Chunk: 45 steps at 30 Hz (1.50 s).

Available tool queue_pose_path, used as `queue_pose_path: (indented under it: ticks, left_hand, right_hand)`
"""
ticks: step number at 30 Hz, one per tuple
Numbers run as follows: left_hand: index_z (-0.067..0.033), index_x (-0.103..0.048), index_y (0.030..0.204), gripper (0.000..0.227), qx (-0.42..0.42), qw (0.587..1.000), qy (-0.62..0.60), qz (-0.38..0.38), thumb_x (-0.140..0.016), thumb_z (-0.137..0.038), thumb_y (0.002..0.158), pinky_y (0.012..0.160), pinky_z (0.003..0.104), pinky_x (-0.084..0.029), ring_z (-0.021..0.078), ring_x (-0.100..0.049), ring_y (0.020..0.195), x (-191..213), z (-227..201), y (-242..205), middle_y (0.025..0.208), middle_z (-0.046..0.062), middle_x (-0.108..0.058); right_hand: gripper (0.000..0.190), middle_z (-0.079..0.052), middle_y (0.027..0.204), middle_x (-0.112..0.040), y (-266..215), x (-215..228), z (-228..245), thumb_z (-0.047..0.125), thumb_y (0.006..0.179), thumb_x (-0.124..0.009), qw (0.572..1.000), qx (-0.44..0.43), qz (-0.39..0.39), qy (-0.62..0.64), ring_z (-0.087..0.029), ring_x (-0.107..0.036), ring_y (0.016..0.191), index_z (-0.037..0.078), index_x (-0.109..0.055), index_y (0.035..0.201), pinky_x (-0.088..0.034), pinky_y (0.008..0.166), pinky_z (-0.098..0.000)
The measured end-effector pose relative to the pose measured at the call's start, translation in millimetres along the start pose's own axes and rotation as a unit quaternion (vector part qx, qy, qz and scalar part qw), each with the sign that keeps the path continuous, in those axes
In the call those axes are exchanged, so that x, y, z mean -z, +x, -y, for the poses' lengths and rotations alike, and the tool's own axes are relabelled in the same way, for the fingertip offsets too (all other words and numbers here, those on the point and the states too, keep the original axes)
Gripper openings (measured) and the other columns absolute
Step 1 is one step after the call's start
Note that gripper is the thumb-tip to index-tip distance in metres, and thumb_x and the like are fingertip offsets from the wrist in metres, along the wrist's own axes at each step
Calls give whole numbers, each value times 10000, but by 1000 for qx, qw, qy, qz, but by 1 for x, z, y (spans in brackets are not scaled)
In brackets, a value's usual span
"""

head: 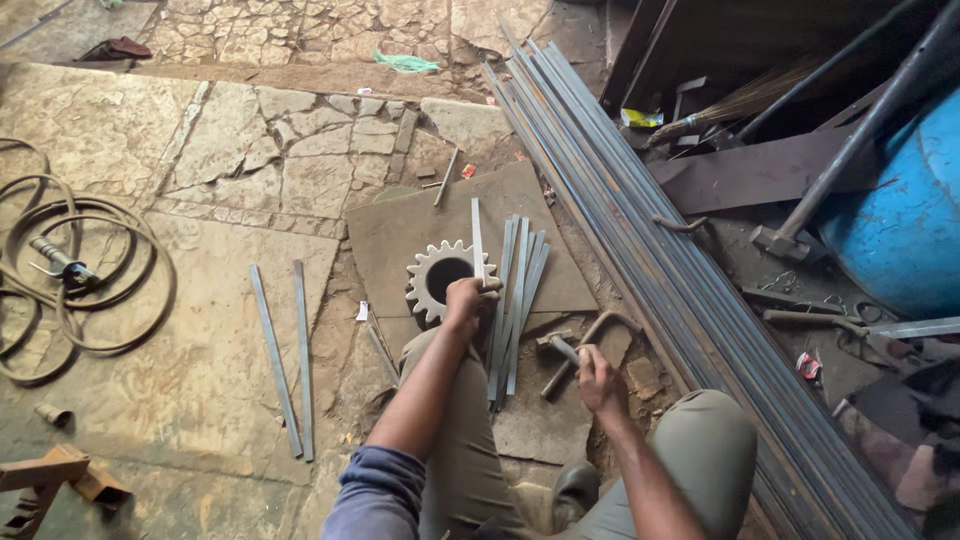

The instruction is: The person sits on the floor and uses a hammer to strike metal rods placed on a gear-like object. They repeatedly pick up rods, position them, and hit them with the hammer, occasionally adjusting their position.

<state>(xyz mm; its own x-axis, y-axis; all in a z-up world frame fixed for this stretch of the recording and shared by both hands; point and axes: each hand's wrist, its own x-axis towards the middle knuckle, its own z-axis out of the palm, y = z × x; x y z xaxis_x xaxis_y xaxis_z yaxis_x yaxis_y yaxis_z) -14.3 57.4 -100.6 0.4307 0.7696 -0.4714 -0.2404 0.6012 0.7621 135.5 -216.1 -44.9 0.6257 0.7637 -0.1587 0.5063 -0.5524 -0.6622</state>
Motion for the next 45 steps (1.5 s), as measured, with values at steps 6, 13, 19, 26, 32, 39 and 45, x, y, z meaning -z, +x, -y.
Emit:
queue_pose_path:
  ticks: [6,13,19,26,32,39,45]
  left_hand:
    - [3,-613,1068,193,-11,999,46,1,-511,-118,958,542,301,-493,200,-709,660,-9,10,8,963,162,-779]
    - [16,-556,1150,248,-26,998,53,13,-534,-178,997,576,327,-513,214,-717,681,-15,11,5,979,182,-771]
    - [11,-565,1135,254,-31,998,53,13,-579,-208,1007,578,313,-511,198,-706,681,-14,12,8,991,185,-774]
    - [-45,-557,1127,292,-28,999,13,13,-498,-315,1033,553,300,-498,188,-712,686,-18,2,5,977,154,-784]
    - [-45,-560,1148,371,-29,1000,4,7,-455,-388,1054,587,297,-525,190,-717,728,-22,-6,-5,999,153,-786]
    - [-49,-552,1268,478,-42,996,-66,44,-409,-453,1057,736,339,-550,237,-726,885,-27,-24,-24,1185,129,-753]
    - [-49,-578,1350,471,-13,990,-97,98,-444,-369,1032,826,364,-531,246,-730,1007,-17,-2,12,1311,51,-721]
  right_hand:
    - [436,-90,791,-749,1,-1,-18,445,1039,-340,999,7,-17,45,-270,-760,703,185,-665,1167,-572,673,-443]
    - [442,-93,753,-735,7,-6,-29,450,1043,-338,999,25,-26,40,-271,-753,678,174,-669,1146,-558,655,-445]
    - [456,-109,736,-713,7,-5,-29,464,1048,-335,998,34,-33,29,-278,-744,683,167,-666,1150,-552,654,-458]
    - [472,-80,727,-725,8,-4,-31,477,1042,-311,999,19,-12,39,-249,-756,663,178,-661,1146,-561,638,-432]
    - [471,-48,745,-726,14,-8,-39,468,1045,-279,1000,11,0,5,-224,-742,667,206,-645,1183,-558,619,-420]
    - [457,-73,741,-712,10,-7,-37,449,1047,-315,999,30,-14,3,-253,-734,692,183,-669,1160,-549,654,-456]
    - [416,-100,769,-728,1,-3,-23,425,1034,-388,998,18,-34,41,-271,-758,707,165,-688,1157,-555,696,-448]
